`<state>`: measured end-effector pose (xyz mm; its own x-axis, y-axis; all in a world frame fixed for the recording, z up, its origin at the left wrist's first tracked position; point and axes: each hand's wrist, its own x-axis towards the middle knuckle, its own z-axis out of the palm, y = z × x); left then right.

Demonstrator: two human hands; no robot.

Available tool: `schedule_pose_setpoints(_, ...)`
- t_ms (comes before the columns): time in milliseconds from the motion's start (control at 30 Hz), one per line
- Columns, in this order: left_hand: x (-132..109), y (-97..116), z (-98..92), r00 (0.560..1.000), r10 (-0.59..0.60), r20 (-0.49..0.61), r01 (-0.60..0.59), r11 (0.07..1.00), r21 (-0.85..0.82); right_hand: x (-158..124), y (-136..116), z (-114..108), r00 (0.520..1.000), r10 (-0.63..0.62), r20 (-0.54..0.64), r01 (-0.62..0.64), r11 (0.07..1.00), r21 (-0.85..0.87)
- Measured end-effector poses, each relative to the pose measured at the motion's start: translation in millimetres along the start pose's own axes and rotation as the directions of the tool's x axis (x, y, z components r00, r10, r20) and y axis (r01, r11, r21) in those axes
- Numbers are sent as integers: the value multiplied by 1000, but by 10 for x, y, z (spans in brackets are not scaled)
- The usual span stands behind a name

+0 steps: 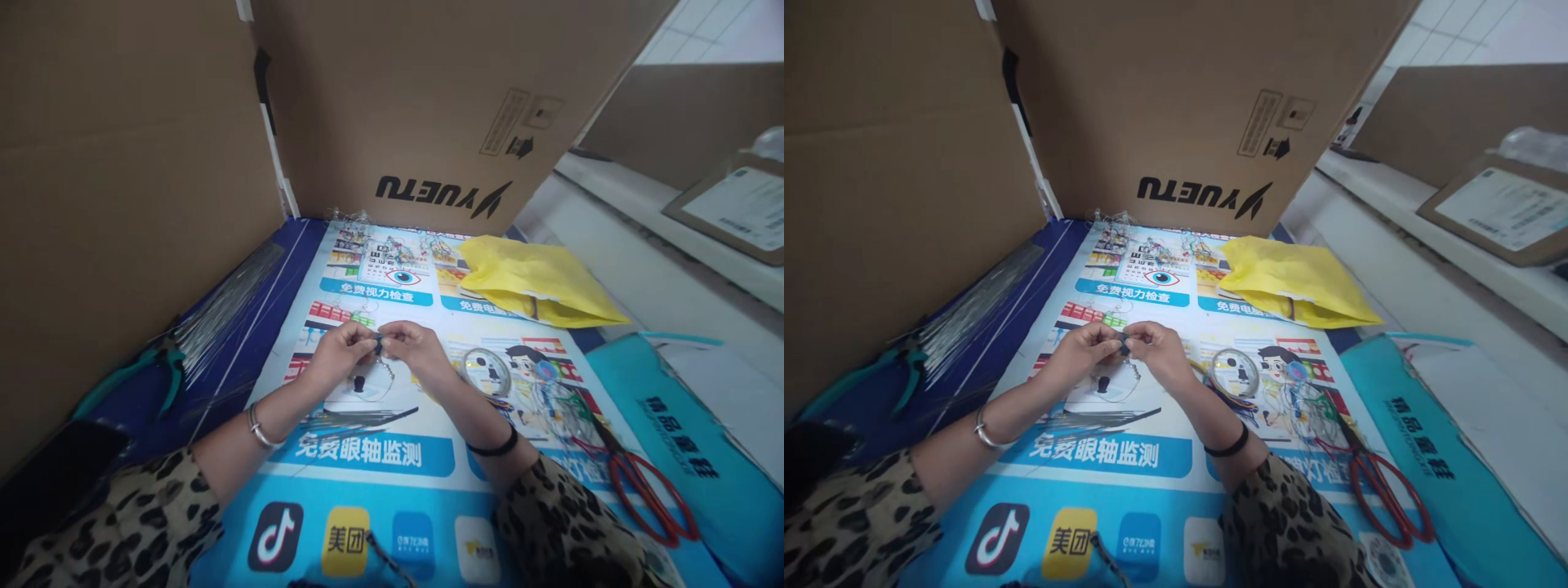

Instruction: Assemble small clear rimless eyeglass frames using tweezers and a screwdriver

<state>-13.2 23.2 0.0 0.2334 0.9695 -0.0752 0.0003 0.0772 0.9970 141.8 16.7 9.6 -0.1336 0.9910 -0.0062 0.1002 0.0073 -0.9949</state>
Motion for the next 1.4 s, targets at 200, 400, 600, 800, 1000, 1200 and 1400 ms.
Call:
schedule_pose_setpoints(200,12,37,-55,997,24,-72,-26,1000,-18,-109,-237,-304,987,-124,105,162,714,-681)
schedule_pose_setpoints(400,28,35,-104,990,64,-123,-65,998,-6,-384,-351,-450,986,82,145,131,154,-979)
schedule_pose_setpoints(600,32,76,-105,982,63,-177,-70,997,-32,-438,-197,-304,979,12,205,206,-45,-978)
schedule_pose_setpoints(800,20,81,-104,992,47,-121,-64,989,-134,-340,-35,-253,982,-88,165,154,-117,-981)
schedule_pose_setpoints(1000,22,89,-93,997,-22,-68,1,956,-293,-283,98,-252,977,-172,122,97,-144,-985)
schedule_pose_setpoints(1200,31,122,-87,994,-89,-70,61,942,-330,-241,167,-276,973,-224,59,50,-45,-998)
schedule_pose_setpoints(1400,22,158,-84,989,-133,-70,94,908,-408,-271,160,-230,944,-310,114,133,42,-990)
